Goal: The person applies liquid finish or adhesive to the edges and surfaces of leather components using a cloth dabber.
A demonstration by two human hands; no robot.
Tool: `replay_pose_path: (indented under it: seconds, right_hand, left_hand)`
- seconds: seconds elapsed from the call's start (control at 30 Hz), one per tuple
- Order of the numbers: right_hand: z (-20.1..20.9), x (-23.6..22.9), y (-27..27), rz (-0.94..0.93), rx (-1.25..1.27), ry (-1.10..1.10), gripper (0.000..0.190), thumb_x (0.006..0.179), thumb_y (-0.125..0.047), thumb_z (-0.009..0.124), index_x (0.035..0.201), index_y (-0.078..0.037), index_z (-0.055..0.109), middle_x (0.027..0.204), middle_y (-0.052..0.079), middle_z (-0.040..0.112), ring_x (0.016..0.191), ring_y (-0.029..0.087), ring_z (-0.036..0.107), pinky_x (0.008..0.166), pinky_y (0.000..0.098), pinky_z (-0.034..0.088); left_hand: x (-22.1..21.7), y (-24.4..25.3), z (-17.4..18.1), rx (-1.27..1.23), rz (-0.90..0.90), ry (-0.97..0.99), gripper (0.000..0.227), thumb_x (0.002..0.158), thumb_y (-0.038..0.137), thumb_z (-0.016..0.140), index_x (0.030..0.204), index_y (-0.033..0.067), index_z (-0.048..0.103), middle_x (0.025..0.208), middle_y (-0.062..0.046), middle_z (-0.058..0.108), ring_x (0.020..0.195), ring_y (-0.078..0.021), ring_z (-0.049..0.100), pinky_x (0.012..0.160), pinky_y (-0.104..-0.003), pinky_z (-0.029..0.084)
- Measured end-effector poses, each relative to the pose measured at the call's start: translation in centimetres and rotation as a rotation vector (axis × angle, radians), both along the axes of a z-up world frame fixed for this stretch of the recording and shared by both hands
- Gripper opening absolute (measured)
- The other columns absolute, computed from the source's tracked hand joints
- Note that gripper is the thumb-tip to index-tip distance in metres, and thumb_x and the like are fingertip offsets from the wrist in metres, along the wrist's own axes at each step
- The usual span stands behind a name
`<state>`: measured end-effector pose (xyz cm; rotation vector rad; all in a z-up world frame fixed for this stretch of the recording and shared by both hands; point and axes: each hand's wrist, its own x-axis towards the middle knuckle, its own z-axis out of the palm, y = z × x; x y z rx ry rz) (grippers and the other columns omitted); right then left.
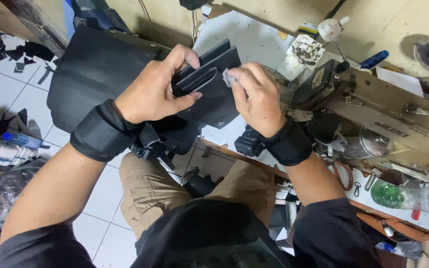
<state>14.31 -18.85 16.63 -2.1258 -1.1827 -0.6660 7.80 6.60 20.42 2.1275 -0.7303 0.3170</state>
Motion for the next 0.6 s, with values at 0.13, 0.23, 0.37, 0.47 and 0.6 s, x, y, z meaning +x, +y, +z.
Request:
replay_pose_path:
  seconds: [0.13,0.23,0.37,0.47,0.6]
  right_hand:
    - [1.2,-0.6,0.7,0.049,0.112,0.016,0.019,0.101,0.004,0.067,0.119,-0.001,0.066,0.112,0.013,0.062,0.100,0.031,0.066,0.087,0.0391,0.054]
    - [1.5,-0.2,0.7,0.058,0.099,-0.069,0.020,0.098,0.005,0.069,0.117,-0.001,0.067,0.110,0.014,0.062,0.100,0.033,0.065,0.088,0.0410,0.054]
    - [1.4,0.2,0.6,0.029,0.092,-0.076,0.022,0.095,0.007,0.068,0.115,-0.001,0.066,0.110,0.014,0.063,0.099,0.034,0.065,0.087,0.0414,0.054]
    - [2.3,-0.1,1.0,0.068,0.123,-0.090,0.019,0.098,0.006,0.069,0.116,-0.001,0.066,0.112,0.013,0.064,0.100,0.033,0.065,0.089,0.0418,0.054]
    - [1.0,0.5,0.4,0.064,0.105,-0.070,0.020,0.097,0.006,0.070,0.115,-0.001,0.066,0.111,0.015,0.064,0.099,0.035,0.065,0.087,0.0421,0.054]
  left_hand:
    - [-0.2,-0.4,0.3,0.034,0.027,0.069,0.050,0.089,0.008,0.082,0.123,0.0065,0.045,0.074,-0.007,0.063,0.056,-0.0168,0.064,0.054,-0.030,0.046]
    - [0.2,-0.3,0.3,0.042,0.025,0.044,0.050,0.089,0.008,0.082,0.123,0.0063,0.045,0.072,-0.007,0.062,0.055,-0.0172,0.063,0.053,-0.031,0.045]
    - [0.5,-0.7,0.4,0.047,0.015,0.060,0.052,0.088,0.009,0.081,0.123,0.0060,0.044,0.070,-0.008,0.061,0.053,-0.0186,0.062,0.051,-0.031,0.045]
    - [0.6,-0.8,0.5,0.049,0.008,0.055,0.052,0.089,0.008,0.082,0.124,0.0056,0.044,0.071,-0.009,0.060,0.053,-0.0202,0.062,0.052,-0.032,0.045]
    - [0.8,-0.7,0.3,0.041,0.015,0.024,0.051,0.089,0.008,0.081,0.123,0.0055,0.044,0.075,-0.009,0.063,0.056,-0.0203,0.064,0.054,-0.032,0.046]
